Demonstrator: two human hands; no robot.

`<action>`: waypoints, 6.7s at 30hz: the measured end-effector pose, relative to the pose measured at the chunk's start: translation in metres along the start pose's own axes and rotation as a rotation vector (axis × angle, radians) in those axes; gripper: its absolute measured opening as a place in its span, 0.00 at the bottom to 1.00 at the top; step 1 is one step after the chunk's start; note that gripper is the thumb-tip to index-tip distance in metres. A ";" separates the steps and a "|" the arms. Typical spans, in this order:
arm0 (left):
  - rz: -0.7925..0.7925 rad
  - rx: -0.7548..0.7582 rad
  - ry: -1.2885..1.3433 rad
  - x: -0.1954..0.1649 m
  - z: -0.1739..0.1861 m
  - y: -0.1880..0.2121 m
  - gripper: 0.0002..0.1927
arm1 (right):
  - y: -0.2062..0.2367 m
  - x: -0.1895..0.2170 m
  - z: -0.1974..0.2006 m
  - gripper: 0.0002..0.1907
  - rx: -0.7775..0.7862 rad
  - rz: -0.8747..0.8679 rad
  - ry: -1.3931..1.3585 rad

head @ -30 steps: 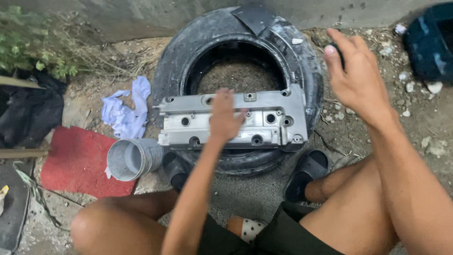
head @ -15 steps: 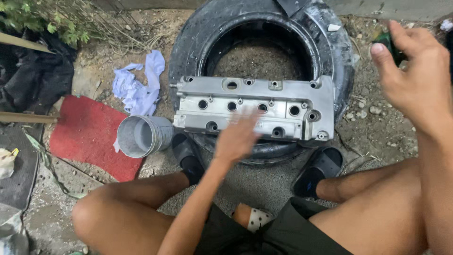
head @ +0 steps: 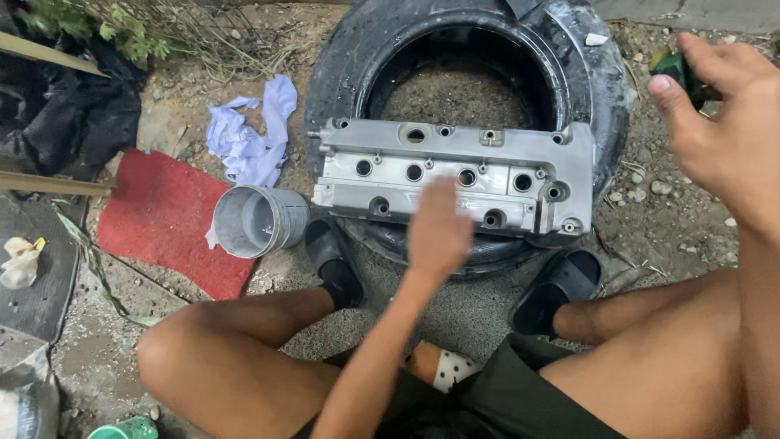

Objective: The person scrubs a metallic engine cylinder head resting on a tire using a green sponge and water from a bucket. They repeatedly dip the sponge into the bucket, scrub the surface, and rinse the sponge, continuing the cleaning process throughout the clip.

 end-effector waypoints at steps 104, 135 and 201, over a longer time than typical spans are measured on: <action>-0.274 -0.105 0.744 -0.028 0.172 -0.160 0.22 | -0.019 0.057 -0.058 0.10 0.312 -0.654 -1.633; -0.281 -0.301 0.835 -0.018 0.182 -0.133 0.14 | -0.020 0.122 -0.015 0.15 0.242 -0.358 -1.333; -0.302 -0.271 0.939 -0.048 0.186 -0.120 0.09 | 0.028 0.100 -0.005 0.10 0.406 -0.543 -1.843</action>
Point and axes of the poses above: each hand's wrist, its own y-axis away from the middle knuckle, its own z-axis out of the back of the hand, x = y × z, the point moved 4 cm from there along -y, towards the middle knuckle, and after that the axes turned 2 degrees about -z, right-handed, at the moved point
